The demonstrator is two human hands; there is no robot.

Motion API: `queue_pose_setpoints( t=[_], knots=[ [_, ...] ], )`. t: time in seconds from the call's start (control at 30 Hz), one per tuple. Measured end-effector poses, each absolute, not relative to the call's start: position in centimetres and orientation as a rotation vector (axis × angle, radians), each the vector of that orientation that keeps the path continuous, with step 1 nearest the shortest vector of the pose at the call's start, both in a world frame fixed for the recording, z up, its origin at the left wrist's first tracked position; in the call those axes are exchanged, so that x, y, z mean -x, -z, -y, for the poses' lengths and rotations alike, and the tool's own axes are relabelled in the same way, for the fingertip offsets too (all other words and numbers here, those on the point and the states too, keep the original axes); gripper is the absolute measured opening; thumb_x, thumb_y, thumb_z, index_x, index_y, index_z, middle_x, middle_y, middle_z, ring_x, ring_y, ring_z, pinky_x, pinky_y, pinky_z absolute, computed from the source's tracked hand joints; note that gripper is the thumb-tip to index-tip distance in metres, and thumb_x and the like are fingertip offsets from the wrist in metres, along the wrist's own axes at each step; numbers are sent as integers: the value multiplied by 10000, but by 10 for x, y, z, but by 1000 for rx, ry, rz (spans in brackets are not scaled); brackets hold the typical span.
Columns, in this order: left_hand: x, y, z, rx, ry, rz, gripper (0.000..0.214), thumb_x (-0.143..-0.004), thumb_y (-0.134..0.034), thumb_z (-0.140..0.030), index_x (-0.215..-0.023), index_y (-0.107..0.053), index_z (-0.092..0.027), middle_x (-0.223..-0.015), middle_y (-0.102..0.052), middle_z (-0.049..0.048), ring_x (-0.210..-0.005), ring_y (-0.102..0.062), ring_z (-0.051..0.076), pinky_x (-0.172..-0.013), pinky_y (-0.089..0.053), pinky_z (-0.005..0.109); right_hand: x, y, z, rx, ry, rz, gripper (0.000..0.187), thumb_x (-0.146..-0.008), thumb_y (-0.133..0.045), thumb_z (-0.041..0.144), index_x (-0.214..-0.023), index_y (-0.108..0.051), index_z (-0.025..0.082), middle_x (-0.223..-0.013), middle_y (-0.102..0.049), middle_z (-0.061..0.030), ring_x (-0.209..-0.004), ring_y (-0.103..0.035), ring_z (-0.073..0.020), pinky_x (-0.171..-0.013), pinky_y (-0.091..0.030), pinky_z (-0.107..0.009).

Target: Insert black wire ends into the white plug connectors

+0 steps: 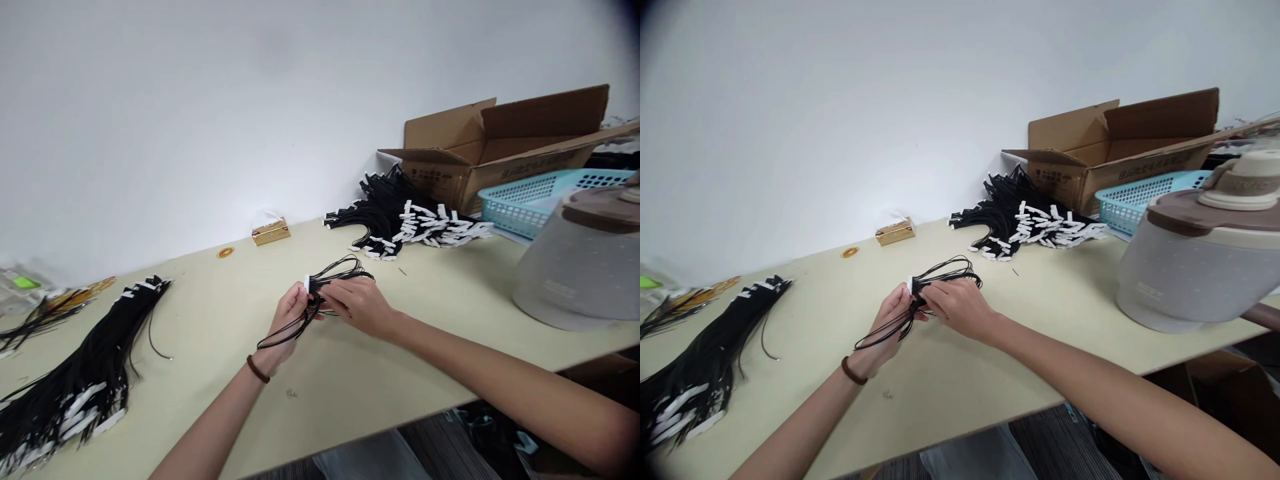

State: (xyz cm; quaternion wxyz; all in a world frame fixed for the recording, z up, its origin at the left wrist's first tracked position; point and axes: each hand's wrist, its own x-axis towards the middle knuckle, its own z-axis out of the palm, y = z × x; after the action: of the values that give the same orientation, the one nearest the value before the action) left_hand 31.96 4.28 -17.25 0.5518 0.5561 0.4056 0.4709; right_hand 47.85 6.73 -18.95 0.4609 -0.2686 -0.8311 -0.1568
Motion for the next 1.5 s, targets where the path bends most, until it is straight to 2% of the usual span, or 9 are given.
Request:
queue_pose_setpoints(
  t=[0.27,0.47,0.7,0.87,1.13,1.23,1.33,1.43,1.5],
  knots=[
    [-320,174,-43,-1273,-1110,-943,322,-781,-480,-478,-754,-483,-157,-758,-497,0,-670,-467,85,-602,-451,217,-478,189,-67,671,380,2048,206,-885,-400,176,-736,-542,163,-592,-496,21,-505,-394,-76,-512,-236,-223],
    [-320,171,-41,-1229,-1110,-939,340,-762,-501,-502,-805,-503,-165,-869,-608,40,-718,-567,120,-608,-460,234,-479,188,-66,668,357,2048,187,-896,-406,200,-801,-563,164,-633,-535,11,-526,-434,-79,-528,-271,-223],
    [-315,175,-44,-1071,-1190,-868,298,-801,-478,-440,-930,-528,-176,-1100,-608,81,-783,-632,149,-629,-455,253,-481,183,-68,701,307,2032,170,-900,-412,191,-894,-580,163,-684,-550,-12,-652,-487,-112,-588,-336,-227],
    [-311,175,-48,-984,-1252,-899,272,-800,-487,-406,-932,-530,-172,-1128,-607,91,-758,-642,158,-643,-462,270,-485,180,-73,757,383,1925,141,-870,-478,210,-963,-580,181,-853,-575,-61,-799,-468,-169,-673,-385,-274],
    [-313,172,-44,-1099,-1186,-952,315,-786,-488,-456,-875,-527,-156,-1040,-639,97,-656,-631,142,-553,-442,246,-498,179,-87,877,235,1911,395,-765,-572,147,-1152,-510,197,-1066,-521,-106,-1000,-431,-257,-827,-408,-398],
    [-318,169,-42,-1186,-1123,-1026,366,-755,-502,-511,-824,-512,-152,-938,-652,78,-575,-603,122,-491,-410,226,-497,181,-89,825,77,2047,443,-762,-594,178,-1191,-486,194,-1018,-565,-90,-971,-479,-240,-845,-399,-404],
    [-321,167,-41,-1235,-1121,-1073,391,-739,-492,-550,-796,-476,-163,-832,-638,46,-540,-574,108,-479,-412,221,-493,178,-85,780,-202,2081,419,-779,-609,291,-1169,-516,172,-958,-601,-73,-876,-537,-198,-791,-421,-347],
    [-317,168,-45,-1331,-1178,-1153,388,-760,-438,-563,-827,-452,-180,-806,-604,28,-569,-578,126,-503,-438,247,-492,167,-77,754,-709,2004,352,-752,-630,356,-1046,-593,167,-884,-617,-41,-760,-556,-155,-682,-425,-270],
    [-308,172,-52,-1522,-1164,-1294,390,-764,-434,-551,-904,-470,-188,-918,-599,56,-681,-601,162,-584,-475,298,-493,158,-72,741,-1135,1919,303,-741,-628,374,-952,-622,157,-711,-587,1,-595,-513,-110,-551,-380,-223]
  ],
)
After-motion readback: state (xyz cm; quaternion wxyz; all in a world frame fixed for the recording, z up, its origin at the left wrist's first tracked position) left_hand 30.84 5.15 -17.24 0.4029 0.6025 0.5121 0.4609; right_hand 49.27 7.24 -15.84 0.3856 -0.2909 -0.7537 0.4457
